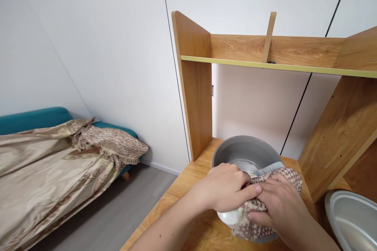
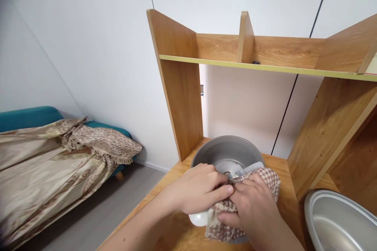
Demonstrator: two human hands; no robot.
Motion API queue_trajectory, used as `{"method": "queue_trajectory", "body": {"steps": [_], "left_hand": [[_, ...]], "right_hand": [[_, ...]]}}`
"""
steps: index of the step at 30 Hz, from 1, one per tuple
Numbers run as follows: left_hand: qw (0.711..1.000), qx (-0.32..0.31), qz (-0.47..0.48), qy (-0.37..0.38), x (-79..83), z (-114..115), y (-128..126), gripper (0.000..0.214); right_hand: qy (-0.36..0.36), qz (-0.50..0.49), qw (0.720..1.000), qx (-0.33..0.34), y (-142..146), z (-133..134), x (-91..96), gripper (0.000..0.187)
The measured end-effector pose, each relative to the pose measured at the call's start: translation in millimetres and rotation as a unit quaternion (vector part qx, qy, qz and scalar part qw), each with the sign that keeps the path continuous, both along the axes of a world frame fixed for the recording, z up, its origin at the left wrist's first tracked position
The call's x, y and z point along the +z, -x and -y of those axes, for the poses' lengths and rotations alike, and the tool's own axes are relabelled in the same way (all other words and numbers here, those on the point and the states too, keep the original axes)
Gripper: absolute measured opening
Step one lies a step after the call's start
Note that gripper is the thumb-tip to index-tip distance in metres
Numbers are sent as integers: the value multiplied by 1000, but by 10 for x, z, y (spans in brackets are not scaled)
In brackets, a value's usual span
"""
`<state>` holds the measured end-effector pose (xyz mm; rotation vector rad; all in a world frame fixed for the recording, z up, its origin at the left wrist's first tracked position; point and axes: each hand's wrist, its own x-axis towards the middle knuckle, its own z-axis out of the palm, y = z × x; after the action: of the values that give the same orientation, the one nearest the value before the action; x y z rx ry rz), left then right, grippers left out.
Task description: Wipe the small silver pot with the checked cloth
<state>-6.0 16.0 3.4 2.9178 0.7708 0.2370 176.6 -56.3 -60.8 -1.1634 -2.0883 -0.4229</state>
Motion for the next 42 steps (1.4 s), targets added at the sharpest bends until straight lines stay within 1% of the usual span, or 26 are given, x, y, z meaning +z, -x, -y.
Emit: {"method": "queue_trajectory", "body": {"steps": [2,4,7,10,13,16,19,21,26,28,30,33,36,39,42], "left_hand": [[1000,2,-2,-1,-2,-1,-3,64],[1000,3,-2,0,-10,1,-9,65],[1000,6,2,1,-26,9,-19,66],[1000,7,2,-1,-36,19,-28,66],[1000,11,-3,0,-32,28,-29,69],[1000,11,-9,3,-25,29,-26,71],[1000,7,-3,4,-22,19,-21,72],[1000,4,-3,7,-19,9,-17,71],[1000,3,-24,10,3,-3,-15,69],[1000,5,-27,11,1,1,-21,69],[1000,6,-23,9,-11,7,-29,70],[1000,3,-13,1,-35,18,-42,70],[1000,1,-10,-1,-43,27,-48,70],[1000,-3,-5,0,-29,26,-44,71],[1000,-6,-14,4,-5,13,-29,70]], "right_hand": [[34,12,999,11,-74,1,10,40],[36,15,999,13,-103,-8,9,40],[-10,5,1000,4,-57,-31,3,42],[-57,-13,998,-14,60,-47,0,45],[-98,-34,994,-45,192,-42,-22,41],[-116,-45,990,-71,289,-24,-63,37],[-112,-48,990,-72,301,-9,-71,36],[-96,-40,993,-56,247,-4,-44,38],[2,3,1000,4,21,-9,50,35],[15,3,1000,7,-24,-18,53,35],[-3,1,1000,-6,-14,-29,31,37],[-53,-7,998,-36,87,-36,-28,39],[-88,-33,993,-67,224,-24,-74,34],[-91,-37,992,-74,295,-5,-82,28],[-86,-23,994,-64,243,3,-57,31]]}}
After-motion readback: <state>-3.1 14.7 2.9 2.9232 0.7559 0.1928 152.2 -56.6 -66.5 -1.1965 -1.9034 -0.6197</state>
